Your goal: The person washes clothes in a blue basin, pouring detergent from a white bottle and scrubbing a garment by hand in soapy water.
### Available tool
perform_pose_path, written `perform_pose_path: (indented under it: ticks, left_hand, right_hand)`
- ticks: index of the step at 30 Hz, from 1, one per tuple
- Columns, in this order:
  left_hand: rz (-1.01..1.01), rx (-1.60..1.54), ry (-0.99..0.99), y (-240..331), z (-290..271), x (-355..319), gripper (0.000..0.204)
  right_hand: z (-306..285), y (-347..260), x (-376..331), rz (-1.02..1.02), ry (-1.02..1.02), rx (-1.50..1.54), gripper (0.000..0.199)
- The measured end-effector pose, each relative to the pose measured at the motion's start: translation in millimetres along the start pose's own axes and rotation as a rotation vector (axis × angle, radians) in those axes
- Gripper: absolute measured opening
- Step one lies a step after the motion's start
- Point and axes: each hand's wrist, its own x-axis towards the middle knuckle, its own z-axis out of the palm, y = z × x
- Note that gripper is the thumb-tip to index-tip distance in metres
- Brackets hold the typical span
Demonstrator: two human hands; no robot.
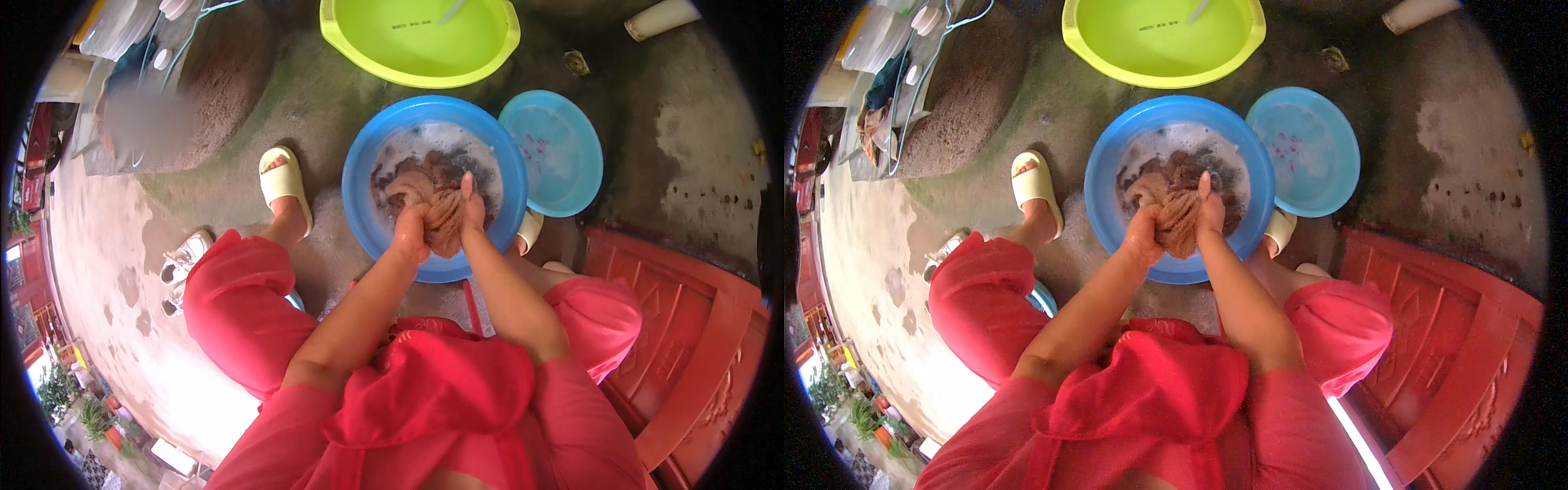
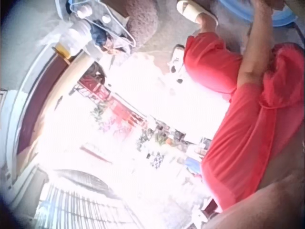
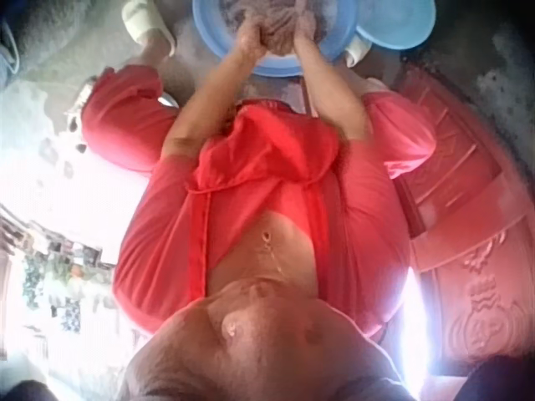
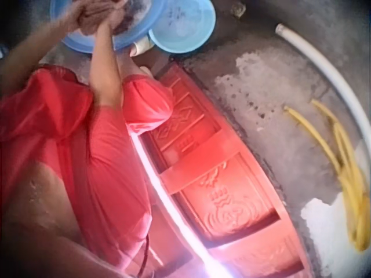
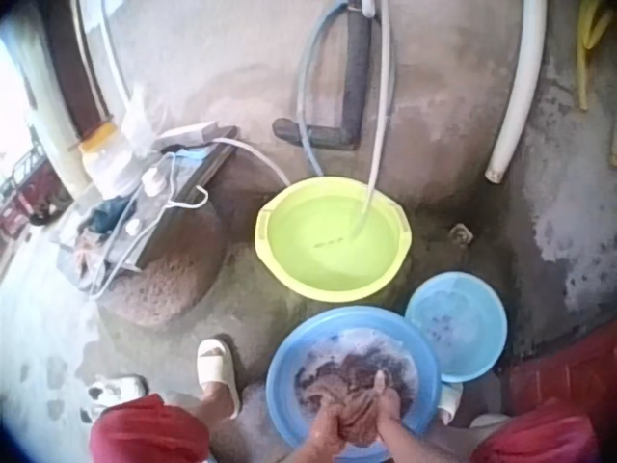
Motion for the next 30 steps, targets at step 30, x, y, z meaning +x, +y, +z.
perform_pose_path:
  ticks: [30]
  left_hand:
    - [-0.050, -0.234, -0.231, 15.0, -33.7, -0.7, 0.039]
  right_hand:
    - [25.8, -44.1, -31.6, -0.498, 0.101, -0.575, 0.020]
